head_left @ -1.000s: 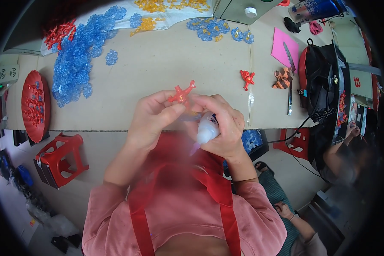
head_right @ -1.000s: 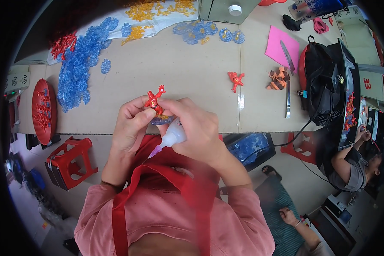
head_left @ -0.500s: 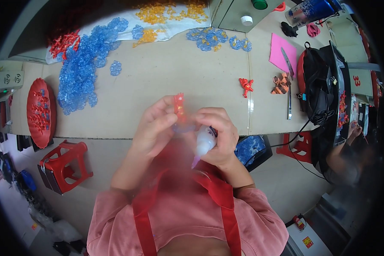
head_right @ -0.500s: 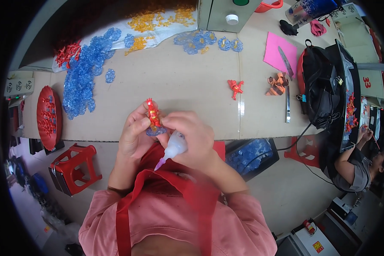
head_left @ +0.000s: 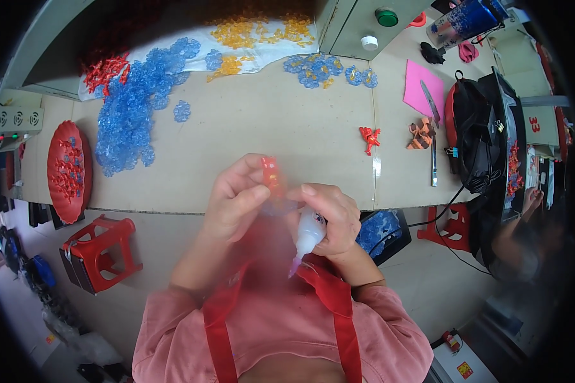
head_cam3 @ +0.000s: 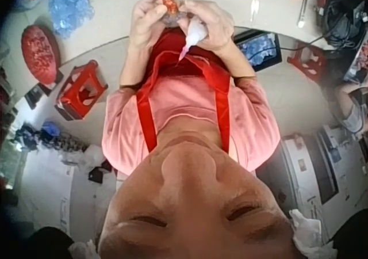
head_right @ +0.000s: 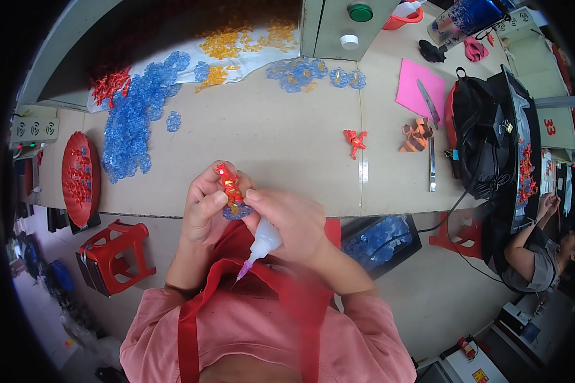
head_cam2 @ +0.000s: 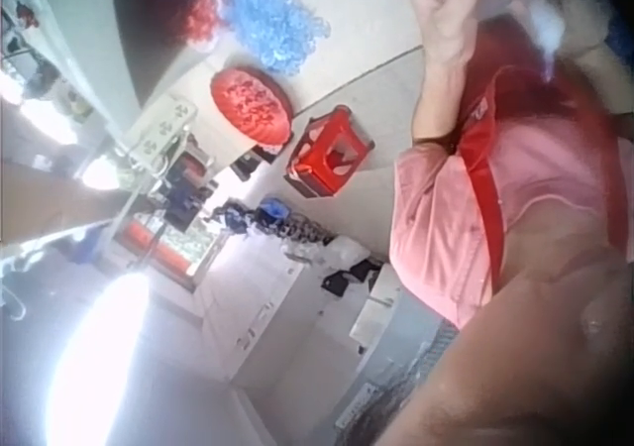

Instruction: The person applies glue from a glue bottle to small red plastic parts to assemble toy pieces.

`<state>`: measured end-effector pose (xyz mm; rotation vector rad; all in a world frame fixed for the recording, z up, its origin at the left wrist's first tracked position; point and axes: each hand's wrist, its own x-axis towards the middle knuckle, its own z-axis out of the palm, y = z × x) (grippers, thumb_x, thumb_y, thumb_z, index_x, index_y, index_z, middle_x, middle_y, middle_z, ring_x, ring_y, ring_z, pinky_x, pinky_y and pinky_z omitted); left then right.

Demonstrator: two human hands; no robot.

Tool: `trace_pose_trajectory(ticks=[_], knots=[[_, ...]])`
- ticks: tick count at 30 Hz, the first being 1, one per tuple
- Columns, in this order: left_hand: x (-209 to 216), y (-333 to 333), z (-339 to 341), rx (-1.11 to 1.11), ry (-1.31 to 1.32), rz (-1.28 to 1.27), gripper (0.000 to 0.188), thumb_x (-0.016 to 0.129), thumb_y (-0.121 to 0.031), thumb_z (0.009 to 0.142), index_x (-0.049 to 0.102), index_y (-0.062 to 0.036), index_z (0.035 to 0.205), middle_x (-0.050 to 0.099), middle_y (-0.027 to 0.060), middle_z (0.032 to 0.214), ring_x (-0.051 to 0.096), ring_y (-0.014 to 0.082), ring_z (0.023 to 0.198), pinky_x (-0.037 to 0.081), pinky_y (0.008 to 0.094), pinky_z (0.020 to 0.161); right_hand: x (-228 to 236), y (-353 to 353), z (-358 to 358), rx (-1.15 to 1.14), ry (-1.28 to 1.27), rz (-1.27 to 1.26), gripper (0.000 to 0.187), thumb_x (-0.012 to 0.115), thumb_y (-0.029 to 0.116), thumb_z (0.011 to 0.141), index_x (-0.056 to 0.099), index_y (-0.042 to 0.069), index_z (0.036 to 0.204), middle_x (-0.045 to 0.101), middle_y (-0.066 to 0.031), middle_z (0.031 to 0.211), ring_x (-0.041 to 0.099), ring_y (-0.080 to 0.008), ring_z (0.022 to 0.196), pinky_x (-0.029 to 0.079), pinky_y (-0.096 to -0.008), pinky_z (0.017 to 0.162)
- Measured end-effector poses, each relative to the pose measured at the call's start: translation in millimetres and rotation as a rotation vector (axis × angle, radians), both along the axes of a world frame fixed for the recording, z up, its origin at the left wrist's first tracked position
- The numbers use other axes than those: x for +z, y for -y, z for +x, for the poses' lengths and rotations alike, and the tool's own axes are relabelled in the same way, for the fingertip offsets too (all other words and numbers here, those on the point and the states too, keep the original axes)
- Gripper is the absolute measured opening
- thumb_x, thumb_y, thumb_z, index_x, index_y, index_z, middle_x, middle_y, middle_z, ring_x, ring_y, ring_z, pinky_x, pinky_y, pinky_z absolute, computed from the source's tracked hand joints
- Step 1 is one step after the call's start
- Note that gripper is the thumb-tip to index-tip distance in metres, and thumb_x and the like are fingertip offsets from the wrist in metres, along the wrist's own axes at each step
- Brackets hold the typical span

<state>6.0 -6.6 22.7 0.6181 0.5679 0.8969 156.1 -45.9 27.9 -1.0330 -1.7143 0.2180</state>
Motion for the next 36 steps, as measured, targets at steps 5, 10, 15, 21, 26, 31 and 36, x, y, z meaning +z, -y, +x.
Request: trace_pose_trajectory(ticks=[5, 10, 15, 21, 26, 31, 36], knots=[[1, 1, 1, 0.012, -0.002, 0.021, 0.030, 0.061, -0.018, 0.077, 0.049, -0.0020, 0.100, 0.054, 0.0090, 0.080, 0.052, 0.0196, 0.083, 0.042, 0.0310, 0.075, 1, 3, 0, -0.017, 0.009, -0.012, 0.053, 0.069, -0.001, 0.065, 0.046, 0.000, 0.112, 0.063, -0.0097, 0.077, 0.060, -0.0181, 0.063, 0.049, -0.0251, 0.052], [-10, -1, -6, -0.084, 0.127, 0.064, 0.034, 0.057, -0.008, 0.082, 0.047, -0.0004, 0.114, 0.058, 0.0082, 0.101, 0.055, 0.0135, 0.092, 0.042, 0.0288, 0.082, -1, 2, 0, -0.028, -0.003, 0.021, 0.053, 0.066, -0.003, 0.063, 0.047, -0.001, 0.112, 0.063, -0.0099, 0.075, 0.059, -0.0172, 0.060, 0.048, -0.0247, 0.051], [-9, -2, -6, -0.074, 0.107, 0.020, 0.035, 0.055, -0.006, 0.083, 0.047, 0.0004, 0.116, 0.058, 0.0083, 0.102, 0.055, 0.0137, 0.093, 0.042, 0.0295, 0.083, -3, -1, 0, -0.045, -0.010, 0.009, 0.053, 0.065, -0.005, 0.061, 0.048, -0.001, 0.112, 0.063, -0.0102, 0.073, 0.059, -0.0169, 0.058, 0.048, -0.0244, 0.050], [-8, -3, -9, -0.054, 0.083, 0.030, 0.034, 0.055, -0.005, 0.083, 0.048, 0.0004, 0.115, 0.058, 0.0085, 0.105, 0.055, 0.0139, 0.095, 0.042, 0.0284, 0.084, -7, -6, -4, -0.033, -0.029, 0.049, 0.049, 0.065, -0.002, 0.063, 0.049, -0.003, 0.110, 0.062, -0.0102, 0.071, 0.060, -0.0178, 0.058, 0.049, -0.0251, 0.052], [-5, -1, -11, -0.068, -0.032, -0.066, 0.035, 0.057, -0.003, 0.082, 0.049, 0.0001, 0.116, 0.060, 0.0081, 0.099, 0.058, 0.0162, 0.091, 0.046, 0.0300, 0.081, -14, 3, -5, -0.103, 0.055, 0.013, 0.045, 0.067, 0.014, 0.076, 0.048, -0.006, 0.111, 0.060, -0.0122, 0.074, 0.057, -0.0196, 0.061, 0.047, -0.0279, 0.054], [-7, 1, -6, -0.087, 0.042, -0.025, 0.032, 0.057, -0.011, 0.085, 0.049, -0.0012, 0.114, 0.060, 0.0061, 0.099, 0.057, 0.0098, 0.090, 0.046, 0.0240, 0.079, -19, 10, -10, -0.119, -0.073, -0.032, 0.045, 0.065, 0.002, 0.075, 0.046, -0.009, 0.114, 0.057, -0.0129, 0.080, 0.056, -0.0176, 0.069, 0.047, -0.0268, 0.060], [-6, -1, -19, 0.008, 0.027, -0.100, 0.032, 0.057, -0.014, 0.085, 0.048, -0.0017, 0.114, 0.059, 0.0067, 0.098, 0.058, 0.0118, 0.089, 0.049, 0.0278, 0.077, -18, -9, -30, -0.096, -0.108, -0.018, 0.040, 0.066, 0.007, 0.075, 0.050, -0.006, 0.109, 0.059, -0.0132, 0.074, 0.056, -0.0230, 0.063, 0.047, -0.0294, 0.054]])
